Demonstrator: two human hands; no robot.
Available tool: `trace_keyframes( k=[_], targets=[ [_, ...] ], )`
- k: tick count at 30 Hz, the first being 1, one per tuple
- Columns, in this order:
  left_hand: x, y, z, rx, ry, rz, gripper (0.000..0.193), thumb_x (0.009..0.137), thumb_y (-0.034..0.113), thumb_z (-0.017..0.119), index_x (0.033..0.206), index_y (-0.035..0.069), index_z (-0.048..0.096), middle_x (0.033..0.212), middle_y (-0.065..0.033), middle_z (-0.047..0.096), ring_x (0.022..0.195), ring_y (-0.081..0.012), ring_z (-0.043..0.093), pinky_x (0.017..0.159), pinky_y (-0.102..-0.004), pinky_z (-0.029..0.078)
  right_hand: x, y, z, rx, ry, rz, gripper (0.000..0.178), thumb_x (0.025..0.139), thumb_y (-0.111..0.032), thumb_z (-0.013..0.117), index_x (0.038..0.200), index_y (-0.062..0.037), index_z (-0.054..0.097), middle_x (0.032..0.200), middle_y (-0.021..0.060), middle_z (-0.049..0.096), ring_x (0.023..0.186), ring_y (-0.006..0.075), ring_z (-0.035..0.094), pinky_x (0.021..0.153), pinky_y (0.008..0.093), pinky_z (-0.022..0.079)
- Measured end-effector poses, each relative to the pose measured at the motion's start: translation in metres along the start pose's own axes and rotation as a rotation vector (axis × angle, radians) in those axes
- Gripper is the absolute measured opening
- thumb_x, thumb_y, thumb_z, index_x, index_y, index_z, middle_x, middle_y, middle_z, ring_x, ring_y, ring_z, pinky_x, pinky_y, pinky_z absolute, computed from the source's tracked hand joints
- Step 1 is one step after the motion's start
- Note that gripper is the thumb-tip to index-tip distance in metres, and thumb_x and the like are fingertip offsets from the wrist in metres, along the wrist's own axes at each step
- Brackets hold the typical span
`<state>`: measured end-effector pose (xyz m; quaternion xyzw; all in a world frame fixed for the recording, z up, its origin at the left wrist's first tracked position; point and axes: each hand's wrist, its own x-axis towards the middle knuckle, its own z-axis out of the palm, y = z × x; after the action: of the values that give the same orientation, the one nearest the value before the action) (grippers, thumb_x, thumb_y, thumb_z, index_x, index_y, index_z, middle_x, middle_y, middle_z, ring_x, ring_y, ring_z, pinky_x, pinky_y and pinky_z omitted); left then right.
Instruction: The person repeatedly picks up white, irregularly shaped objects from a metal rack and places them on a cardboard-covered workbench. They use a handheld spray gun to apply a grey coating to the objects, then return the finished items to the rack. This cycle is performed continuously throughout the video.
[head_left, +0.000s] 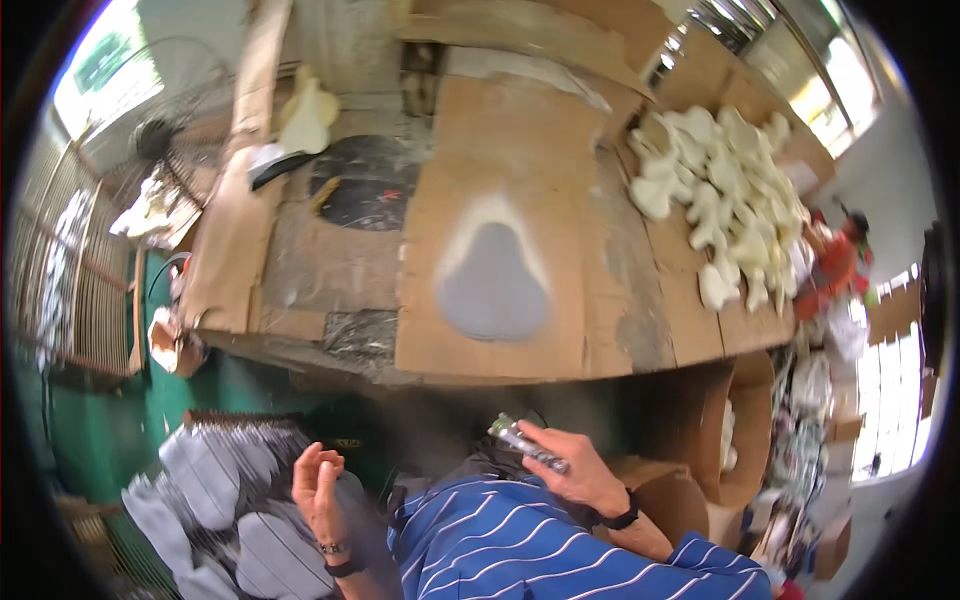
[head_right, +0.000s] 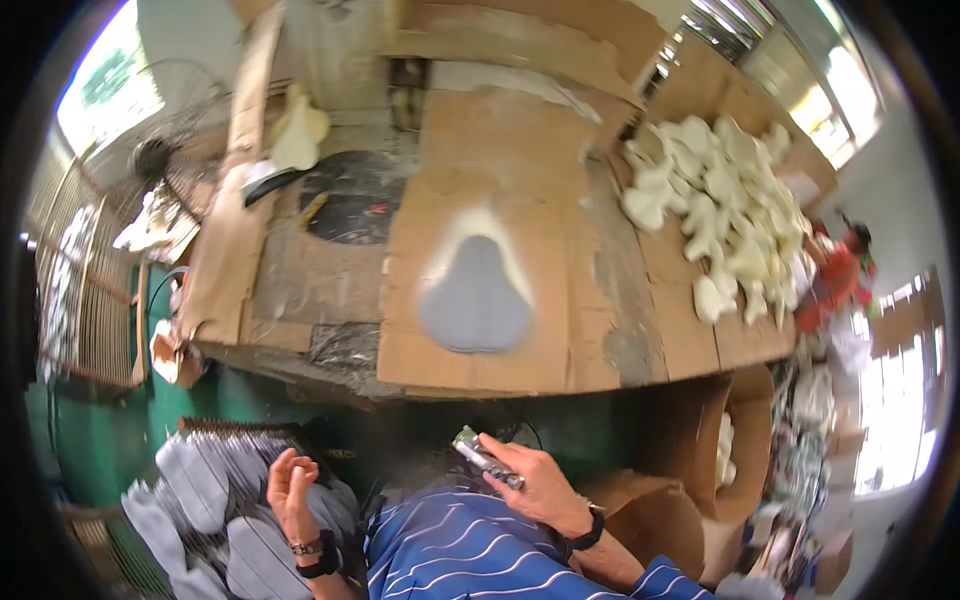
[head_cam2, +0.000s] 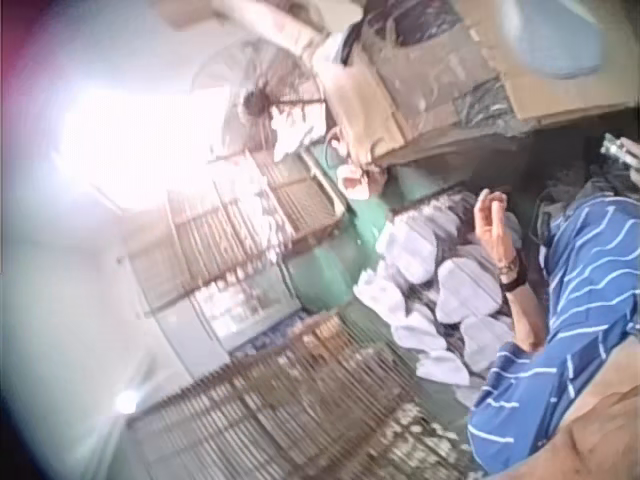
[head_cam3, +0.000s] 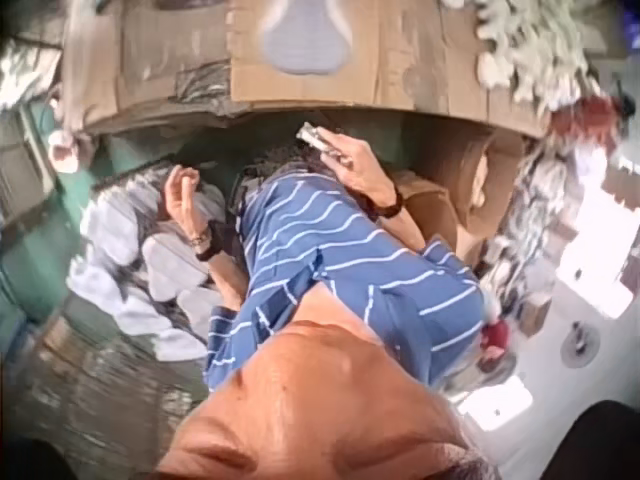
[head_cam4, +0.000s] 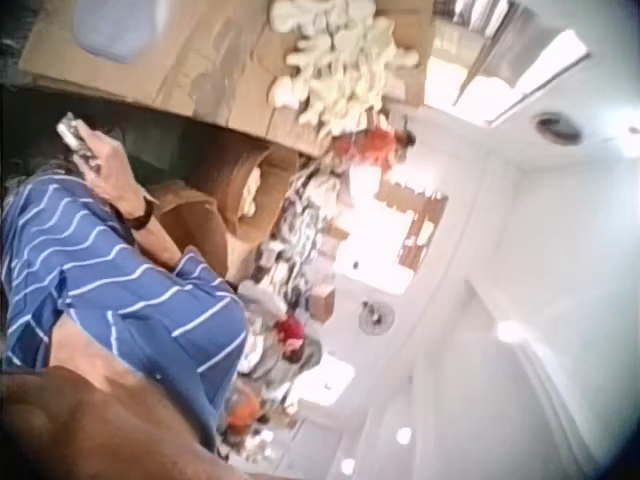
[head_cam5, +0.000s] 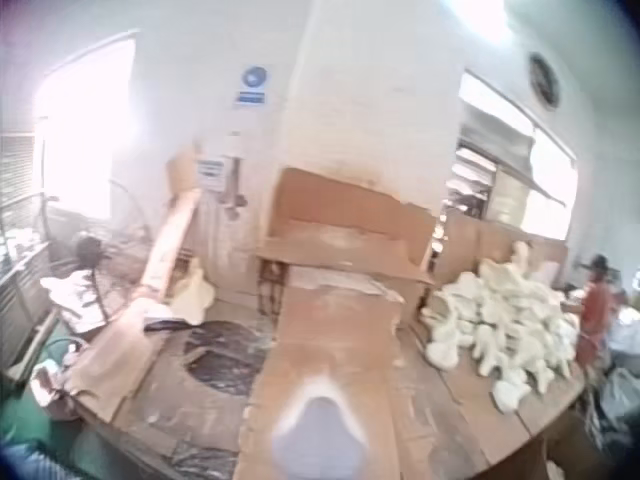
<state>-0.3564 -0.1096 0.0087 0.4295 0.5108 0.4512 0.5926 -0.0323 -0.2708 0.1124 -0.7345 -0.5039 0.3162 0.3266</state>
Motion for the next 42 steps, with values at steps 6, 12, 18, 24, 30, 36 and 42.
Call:
trace_keyframes(
  k=[6,12,18,24,30,36,42],
  targets=[
    [0.050,-0.119,0.004,0.195,-0.205,-0.309,0.032,0.098,0.013,0.065,0.127,0.002,0.062,0.104,-0.0071,0.071,0.090,-0.0142,0.068,0.078,-0.0268,0.056,-0.040,0.002,-0.064,-0.010,0.386,0.098,0.052,0.084,-0.001,0.076,0.133,0.0024,0.061,0.105,0.0212,0.070,0.089,0.0341,0.070,0.080,0.0362,0.055],
    [0.085,-0.219,-0.039,0.427,-0.219,-0.597,0.037,0.094,0.013,0.066,0.128,0.001,0.062,0.100,-0.0082,0.072,0.080,-0.0150,0.069,0.066,-0.0284,0.057,-0.045,-0.002,-0.085,-0.022,0.528,0.141,0.051,0.084,0.001,0.075,0.133,0.0010,0.062,0.097,0.0186,0.070,0.081,0.0291,0.070,0.075,0.0324,0.054],
    [0.075,-0.269,-0.076,0.414,-0.177,-0.776,0.037,0.094,0.011,0.063,0.130,0.001,0.060,0.096,-0.0104,0.071,0.075,-0.0197,0.070,0.062,-0.0354,0.058,-0.052,0.013,-0.086,0.000,0.407,0.163,0.052,0.082,0.002,0.075,0.132,0.0007,0.063,0.099,0.0181,0.071,0.083,0.0297,0.070,0.076,0.0337,0.054],
    [0.051,-0.296,-0.090,0.436,-0.108,-0.982,0.034,0.095,0.012,0.063,0.129,0.007,0.058,0.089,-0.0083,0.069,0.071,-0.0231,0.068,0.066,-0.0481,0.060,-0.025,0.015,-0.097,0.042,0.604,0.175,0.047,0.086,-0.001,0.074,0.132,0.0005,0.065,0.100,0.0156,0.073,0.082,0.0212,0.070,0.076,0.0312,0.054],
    [0.044,-0.308,-0.098,0.359,-0.126,-0.991,0.030,0.094,0.014,0.066,0.123,0.010,0.061,0.088,-0.0073,0.069,0.073,-0.0240,0.069,0.069,-0.0493,0.060,-0.042,0.022,-0.099,0.008,0.400,0.166,0.053,0.081,0.002,0.076,0.133,-0.0004,0.063,0.094,0.0171,0.070,0.076,0.0301,0.068,0.071,0.0330,0.053],
    [0.054,-0.292,-0.068,0.496,-0.144,-0.917,0.034,0.093,0.011,0.066,0.126,0.004,0.061,0.090,-0.0095,0.070,0.073,-0.0240,0.069,0.064,-0.0456,0.060,-0.053,0.019,-0.105,0.014,0.514,0.268,0.049,0.082,0.001,0.075,0.131,0.0004,0.065,0.095,0.0158,0.072,0.076,0.0243,0.069,0.069,0.0310,0.052],
    [0.074,-0.275,-0.043,0.515,-0.152,-0.864,0.032,0.096,0.011,0.061,0.127,0.003,0.061,0.095,-0.0110,0.071,0.078,-0.0229,0.071,0.060,-0.0361,0.059,-0.059,0.015,-0.100,0.138,0.357,0.288,0.049,0.082,0.001,0.077,0.129,0.0014,0.065,0.100,0.0181,0.072,0.083,0.0267,0.071,0.076,0.0317,0.054]
  ],
)
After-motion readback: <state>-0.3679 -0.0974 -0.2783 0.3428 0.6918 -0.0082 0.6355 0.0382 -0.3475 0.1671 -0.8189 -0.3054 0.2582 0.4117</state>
